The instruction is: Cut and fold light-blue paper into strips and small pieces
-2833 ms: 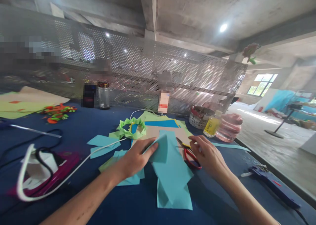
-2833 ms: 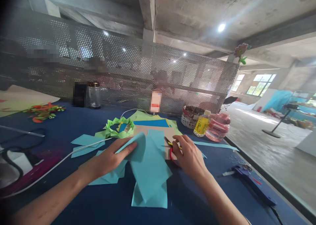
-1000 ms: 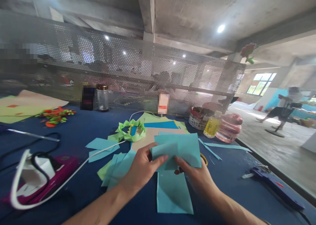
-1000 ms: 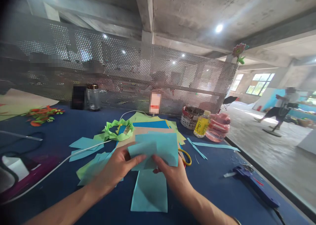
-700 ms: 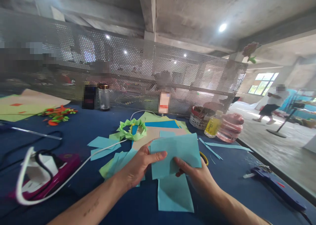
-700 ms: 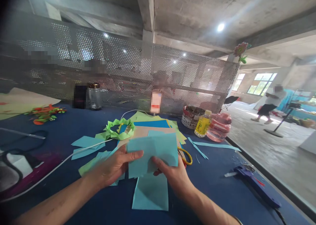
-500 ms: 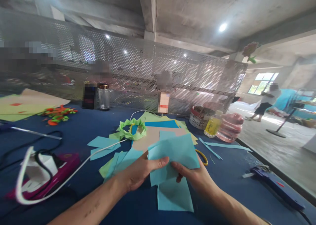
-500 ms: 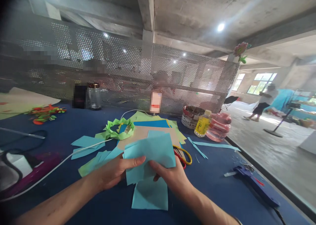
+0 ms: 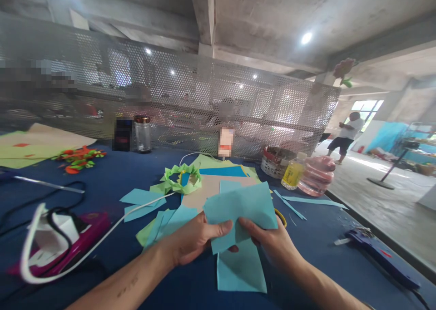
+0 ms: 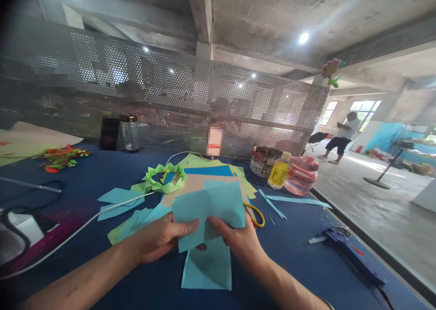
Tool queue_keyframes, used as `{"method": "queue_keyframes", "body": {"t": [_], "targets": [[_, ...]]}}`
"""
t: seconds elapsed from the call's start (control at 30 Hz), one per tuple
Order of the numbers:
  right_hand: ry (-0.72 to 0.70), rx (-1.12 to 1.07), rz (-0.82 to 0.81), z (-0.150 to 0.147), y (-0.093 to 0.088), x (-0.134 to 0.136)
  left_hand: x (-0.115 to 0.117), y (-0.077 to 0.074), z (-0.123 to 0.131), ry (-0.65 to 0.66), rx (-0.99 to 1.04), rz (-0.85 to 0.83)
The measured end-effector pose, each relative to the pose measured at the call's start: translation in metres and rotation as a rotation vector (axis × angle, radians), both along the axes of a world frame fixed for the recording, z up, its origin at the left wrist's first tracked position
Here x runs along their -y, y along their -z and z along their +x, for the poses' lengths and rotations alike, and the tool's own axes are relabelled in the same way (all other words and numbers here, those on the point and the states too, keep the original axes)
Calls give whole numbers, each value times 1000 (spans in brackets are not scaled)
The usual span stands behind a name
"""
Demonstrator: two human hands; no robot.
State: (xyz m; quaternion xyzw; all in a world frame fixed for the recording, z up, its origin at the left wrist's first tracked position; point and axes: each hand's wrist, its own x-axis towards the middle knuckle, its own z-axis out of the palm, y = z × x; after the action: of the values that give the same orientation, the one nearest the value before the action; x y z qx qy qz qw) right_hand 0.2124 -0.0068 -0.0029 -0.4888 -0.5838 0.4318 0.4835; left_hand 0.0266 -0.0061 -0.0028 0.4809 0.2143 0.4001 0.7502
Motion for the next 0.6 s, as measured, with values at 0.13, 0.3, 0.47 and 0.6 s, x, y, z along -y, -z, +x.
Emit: {"method": "queue_keyframes", "body": {"t": [0.13,0.3,0.47,0.6], "targets": [[-30,-48,52,-3,-4,3,-1,-2,1,-16,10,0],[29,-216,124,2,-19,-2,-3,-2,-2,-57,4,-36],[-35,-280,50,19,-26,-9,-1,2,-1,13,-29,-64],[-96,-197,-24,21,-25,-6,-1,5,1,89,-51,-45]]}}
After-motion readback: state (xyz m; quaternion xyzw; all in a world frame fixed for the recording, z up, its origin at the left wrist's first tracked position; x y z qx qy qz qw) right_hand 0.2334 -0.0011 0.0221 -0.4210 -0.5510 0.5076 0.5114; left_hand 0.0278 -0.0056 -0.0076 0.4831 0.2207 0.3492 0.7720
